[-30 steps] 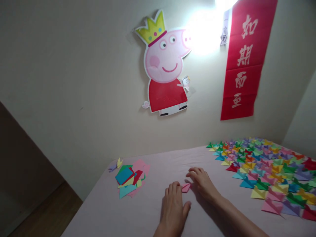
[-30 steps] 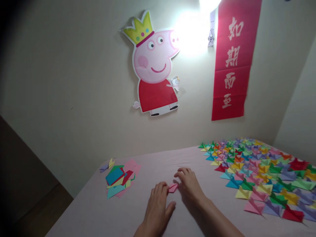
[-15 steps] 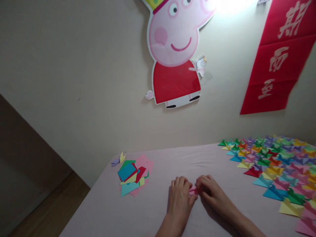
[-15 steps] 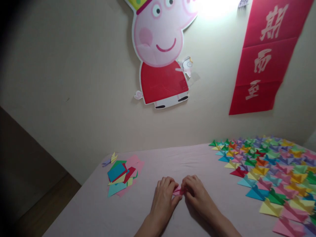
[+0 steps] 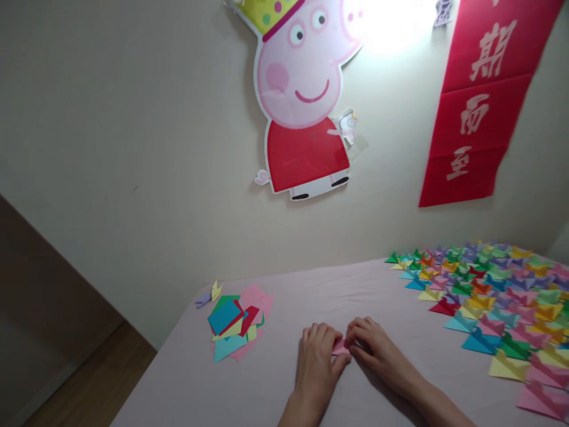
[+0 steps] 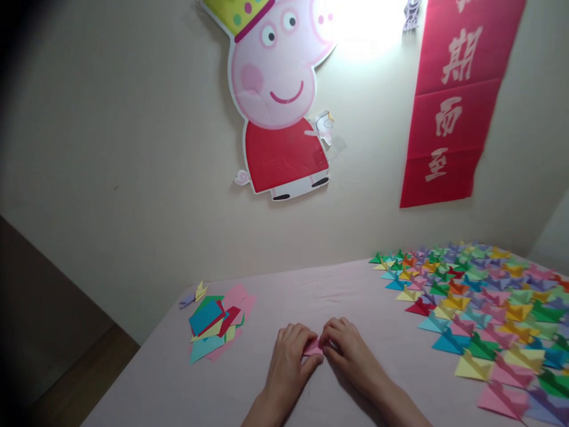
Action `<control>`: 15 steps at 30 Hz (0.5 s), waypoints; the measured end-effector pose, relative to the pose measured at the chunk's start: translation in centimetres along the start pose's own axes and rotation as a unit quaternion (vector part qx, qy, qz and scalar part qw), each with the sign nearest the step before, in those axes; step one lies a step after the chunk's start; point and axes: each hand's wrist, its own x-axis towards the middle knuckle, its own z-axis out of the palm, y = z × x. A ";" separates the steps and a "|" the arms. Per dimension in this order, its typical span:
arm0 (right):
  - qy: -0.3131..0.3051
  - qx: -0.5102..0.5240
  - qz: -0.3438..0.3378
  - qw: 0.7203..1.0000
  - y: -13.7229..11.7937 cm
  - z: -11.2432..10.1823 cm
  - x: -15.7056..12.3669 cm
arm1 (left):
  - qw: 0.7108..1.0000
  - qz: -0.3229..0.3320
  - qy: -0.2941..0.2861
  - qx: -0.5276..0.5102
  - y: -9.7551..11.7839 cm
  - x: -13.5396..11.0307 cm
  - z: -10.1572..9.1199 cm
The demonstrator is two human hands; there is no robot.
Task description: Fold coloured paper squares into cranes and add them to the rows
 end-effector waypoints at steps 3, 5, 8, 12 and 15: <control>0.000 0.007 0.003 1.000 0.2 0.0 0.1 | 1.000 -0.001 -0.003 -0.001 0.0 0.0 -0.1; -0.002 0.014 0.004 1.000 0.3 0.0 0.1 | 1.000 -0.001 -0.002 0.006 0.1 0.0 -0.1; -0.010 0.021 -0.001 1.000 0.3 -0.1 0.0 | 1.000 0.002 0.002 0.017 0.0 0.1 0.1; -0.010 0.018 -0.016 1.000 0.3 -0.2 0.1 | 1.000 0.004 0.011 0.012 -0.2 0.2 0.3; 0.004 0.016 -0.009 1.000 0.4 0.0 0.1 | 1.000 0.004 0.013 -0.003 -0.1 0.2 0.3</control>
